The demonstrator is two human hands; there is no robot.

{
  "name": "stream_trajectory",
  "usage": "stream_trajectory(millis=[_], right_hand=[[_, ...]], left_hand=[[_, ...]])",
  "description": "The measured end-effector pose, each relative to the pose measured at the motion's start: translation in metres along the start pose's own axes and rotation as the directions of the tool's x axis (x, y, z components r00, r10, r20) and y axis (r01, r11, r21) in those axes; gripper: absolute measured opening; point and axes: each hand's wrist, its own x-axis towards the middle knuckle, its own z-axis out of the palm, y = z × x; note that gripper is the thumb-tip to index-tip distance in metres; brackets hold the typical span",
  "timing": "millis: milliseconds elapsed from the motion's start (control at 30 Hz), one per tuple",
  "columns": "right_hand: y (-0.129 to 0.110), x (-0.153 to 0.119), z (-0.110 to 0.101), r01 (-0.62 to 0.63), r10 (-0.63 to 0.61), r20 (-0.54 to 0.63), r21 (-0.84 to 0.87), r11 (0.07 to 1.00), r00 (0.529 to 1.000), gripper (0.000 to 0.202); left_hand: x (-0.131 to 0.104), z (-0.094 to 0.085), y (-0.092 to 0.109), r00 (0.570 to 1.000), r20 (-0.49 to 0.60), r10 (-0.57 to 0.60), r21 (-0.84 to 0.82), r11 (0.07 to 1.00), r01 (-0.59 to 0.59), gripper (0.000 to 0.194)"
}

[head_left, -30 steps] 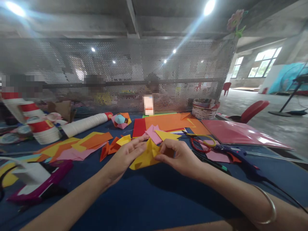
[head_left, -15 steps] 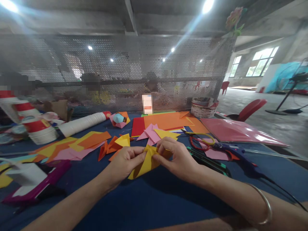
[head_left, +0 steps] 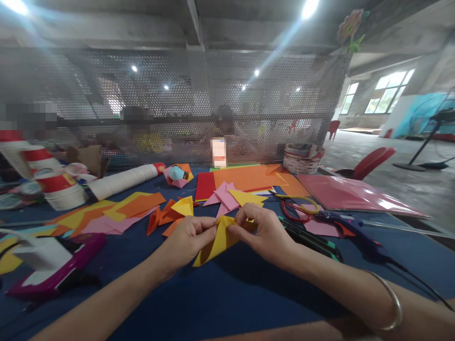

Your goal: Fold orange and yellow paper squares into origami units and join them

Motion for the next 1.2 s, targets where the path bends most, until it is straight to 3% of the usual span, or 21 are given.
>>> stream_trajectory(millis=[333,700,1200], right_hand=[[-0.004,0.0,-0.001,-0.021,0.021,-0.009,-0.022,1.0,1.0,0.018],[-0.004,-0.001,0.0,0.0,0.0,-0.025,-0.023,1.0,1.0,0.021],[-0.006,-0.002,0.002,0.049,-0.048,-0.036,0.0,0.999,0.998,0.023]], left_hand=[[-0.001,0.002,0.003,0.999,0.021,0.028,0.07,0.997,-0.029,0.024],[-0.005,-0.003,0.0,0.985,-0.031,0.171,0.246,0.956,-0.158,0.042],[-0.004,0.002,-0.007,0.954,-0.075,0.289,0.444,0.867,-0.227,0.041]])
